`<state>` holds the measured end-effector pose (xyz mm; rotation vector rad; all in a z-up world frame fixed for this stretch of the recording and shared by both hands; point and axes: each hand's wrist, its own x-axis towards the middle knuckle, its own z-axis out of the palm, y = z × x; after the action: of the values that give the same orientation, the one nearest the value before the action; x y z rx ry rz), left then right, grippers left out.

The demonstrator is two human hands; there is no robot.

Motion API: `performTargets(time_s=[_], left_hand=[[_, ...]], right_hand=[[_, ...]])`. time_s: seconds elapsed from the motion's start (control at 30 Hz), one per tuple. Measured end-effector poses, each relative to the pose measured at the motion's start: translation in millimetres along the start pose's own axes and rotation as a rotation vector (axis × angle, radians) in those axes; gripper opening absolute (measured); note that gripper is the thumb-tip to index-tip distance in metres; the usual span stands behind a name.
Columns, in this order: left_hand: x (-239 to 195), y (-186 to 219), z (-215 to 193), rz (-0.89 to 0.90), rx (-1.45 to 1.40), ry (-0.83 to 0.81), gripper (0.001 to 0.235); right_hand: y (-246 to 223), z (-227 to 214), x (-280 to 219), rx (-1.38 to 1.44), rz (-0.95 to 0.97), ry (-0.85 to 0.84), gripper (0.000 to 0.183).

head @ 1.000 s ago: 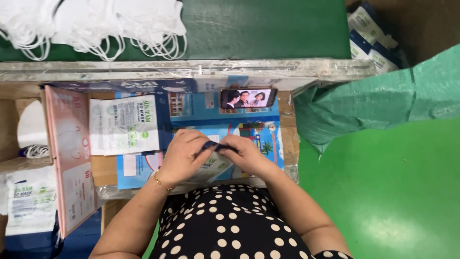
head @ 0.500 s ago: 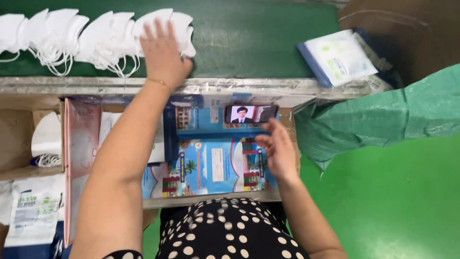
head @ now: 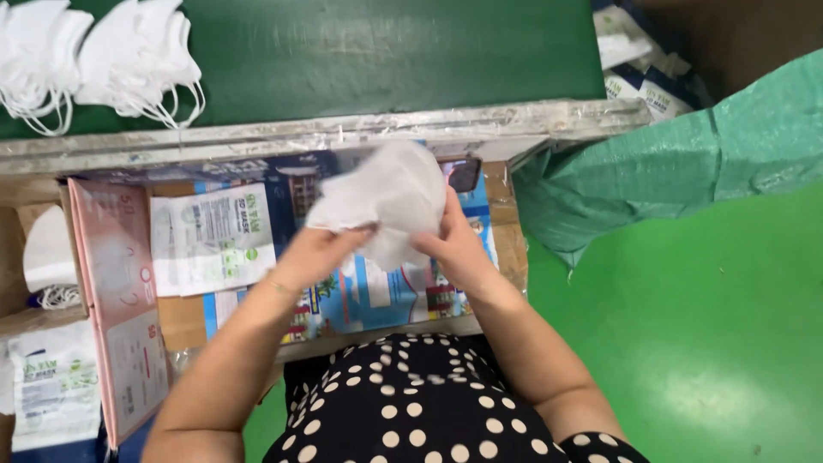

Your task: Packaging individual face masks into plastic sleeves and organizing them into boxes.

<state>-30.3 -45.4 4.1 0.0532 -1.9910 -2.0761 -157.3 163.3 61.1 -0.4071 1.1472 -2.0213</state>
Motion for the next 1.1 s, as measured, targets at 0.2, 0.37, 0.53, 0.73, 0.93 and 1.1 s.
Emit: performTargets(time_s=[0.2,0.37,0.53,0.73,0.93,1.1], left_hand=[[-32,29,5,0.146,0.342,0.294,0.09],[-21,31,17,-0.026,0.955,-0.218,0.109],[-16,11,24,-0.013,1.022,-0.19,0.102],[-9,2,31,-0.145,1.022,-0.052,0.094],[-11,8,32,0.051,0.956,-0.135,0.092],[-19,7,38,0.1,0.809,-0.203,0.072]], right_hand=[[71,-56,-21,-0.91,-0.088,0.105,0.046],[94,-46,-17,-0.891,-0.264,-0.134,0.082],[99,-50,-15,-0.952,-0.232,-0.135,0.06],[89,-42,-2,-0.857,-0.111,-0.152,0.06],[90,-47,-7,-0.925,-0.331,-0.265,0.046],[80,-54,-5,-0.907,-0.083,-0.346,0.032]])
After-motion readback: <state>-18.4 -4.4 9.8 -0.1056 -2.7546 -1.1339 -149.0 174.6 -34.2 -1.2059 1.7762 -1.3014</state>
